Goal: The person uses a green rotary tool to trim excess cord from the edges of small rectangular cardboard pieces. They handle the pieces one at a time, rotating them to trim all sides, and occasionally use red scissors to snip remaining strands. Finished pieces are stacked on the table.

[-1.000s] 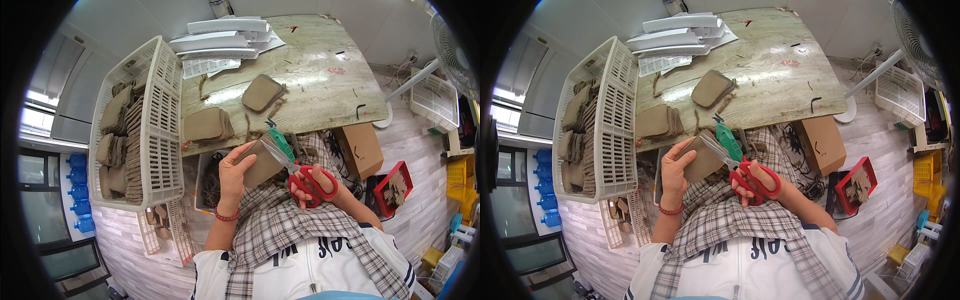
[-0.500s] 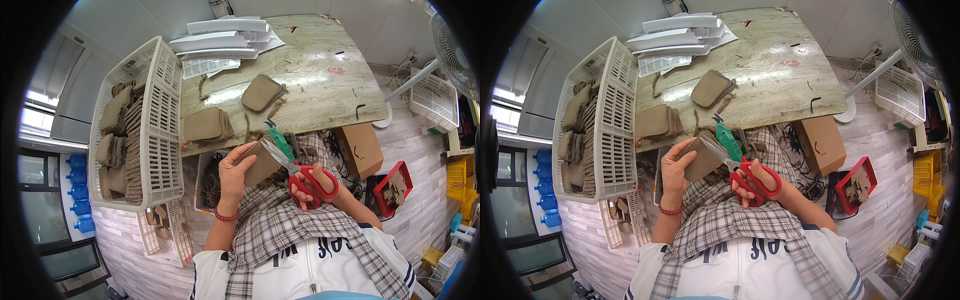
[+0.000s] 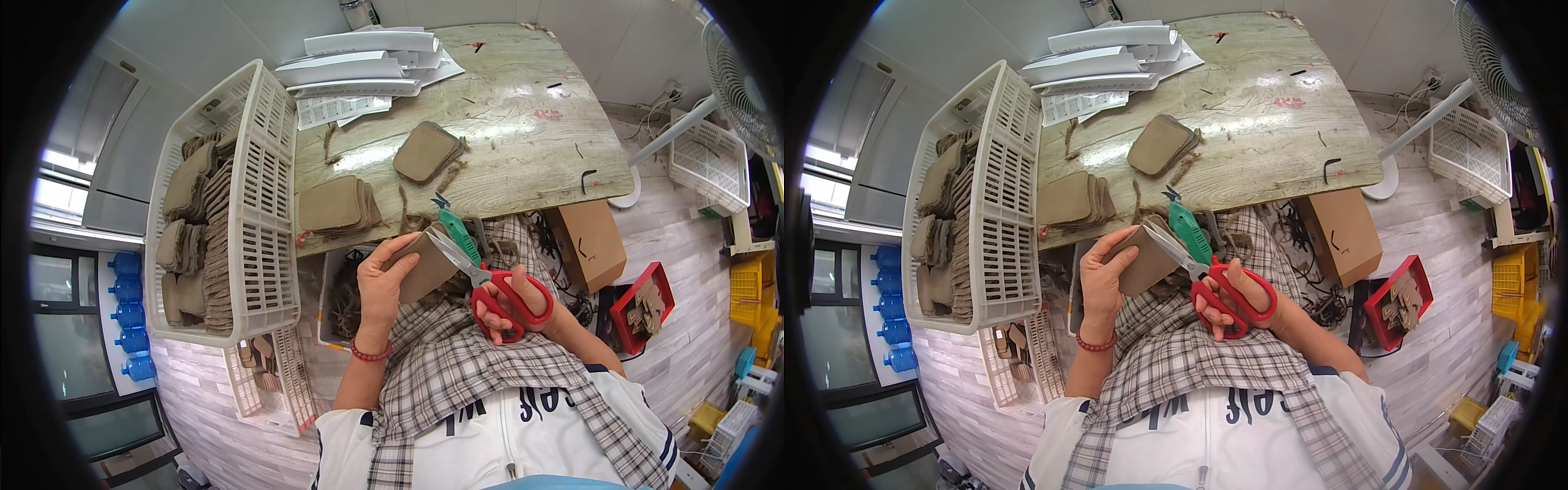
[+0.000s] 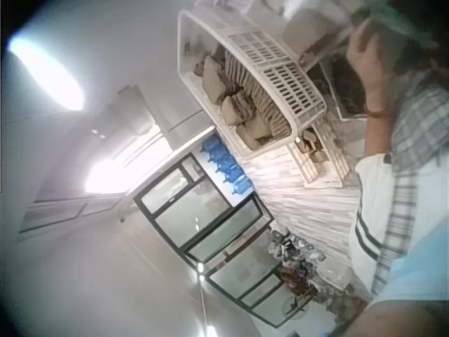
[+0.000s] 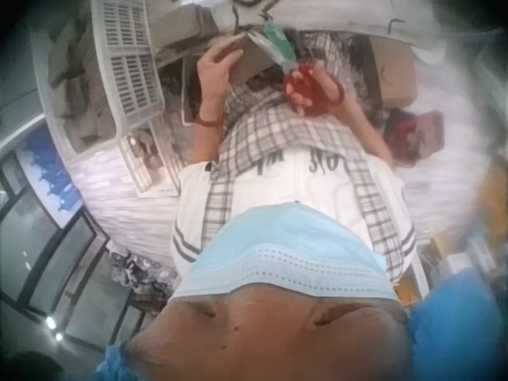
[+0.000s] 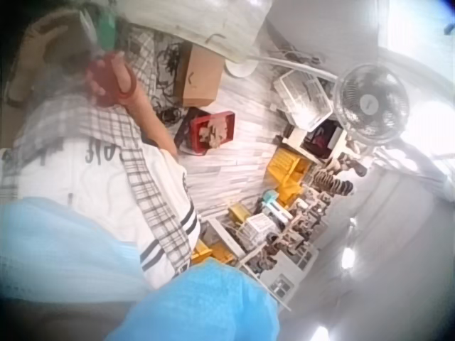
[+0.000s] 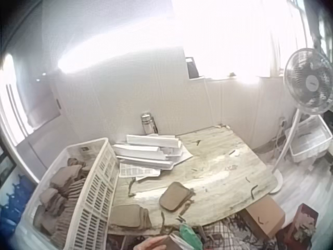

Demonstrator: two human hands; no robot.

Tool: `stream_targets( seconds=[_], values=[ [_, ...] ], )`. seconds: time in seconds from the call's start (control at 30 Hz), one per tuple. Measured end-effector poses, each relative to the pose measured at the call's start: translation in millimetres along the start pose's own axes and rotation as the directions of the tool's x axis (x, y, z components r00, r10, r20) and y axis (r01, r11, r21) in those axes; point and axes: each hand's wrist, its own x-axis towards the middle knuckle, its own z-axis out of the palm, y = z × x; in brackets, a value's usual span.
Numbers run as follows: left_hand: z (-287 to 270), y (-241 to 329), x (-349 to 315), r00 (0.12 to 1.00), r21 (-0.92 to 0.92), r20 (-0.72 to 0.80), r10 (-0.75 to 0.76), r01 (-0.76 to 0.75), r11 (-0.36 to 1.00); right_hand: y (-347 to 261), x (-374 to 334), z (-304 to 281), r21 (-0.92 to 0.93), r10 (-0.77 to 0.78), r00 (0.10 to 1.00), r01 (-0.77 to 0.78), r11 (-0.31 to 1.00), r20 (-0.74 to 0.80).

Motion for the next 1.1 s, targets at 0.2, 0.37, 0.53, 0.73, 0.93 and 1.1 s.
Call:
stream_targets(
  seconds=[0.2,0.37,0.53,0.73,0.93,1.1],
  values=[
    [-0.6,-1.5,-0.6,0.999,0.042,-0.005,0.032,-0.032,0.999,1.6,-0.1,-1.9,0.011,0.012,1.000,-0.012,1.000,0.002],
    [3.7,3.7,-2.0,0.999,0.020,-0.039,-0.009,0.010,1.000,-1.1,-2.2,0.3,-0.044,-0.050,0.997,0.048,0.998,-0.056],
    [0.0,3.8,-5.7,0.979,-0.154,-0.071,-0.189,0.176,0.972,-28.6,-13.9,-1.1,-0.323,-0.226,0.937,0.134,0.937,-0.267],
    [0.2,0.0,-5.0,0.979,-0.206,-0.045,-0.200,0.187,0.961,-26.3,-15.0,3.3,-0.267,-0.126,0.980,0.080,0.960,-0.157],
    [1.2,2.8,-7.2,0.975,-0.183,-0.028,-0.221,0.212,0.960,-27.8,1.2,13.4,-0.469,-0.350,0.811,0.108,0.876,-0.468],
    [21.4,-5.6,-14.0,0.967,-0.163,0.082,-0.242,0.253,0.954,-37.5,23.0,25.2,-0.497,-0.465,0.699,0.179,0.849,-0.542]
  ],
)
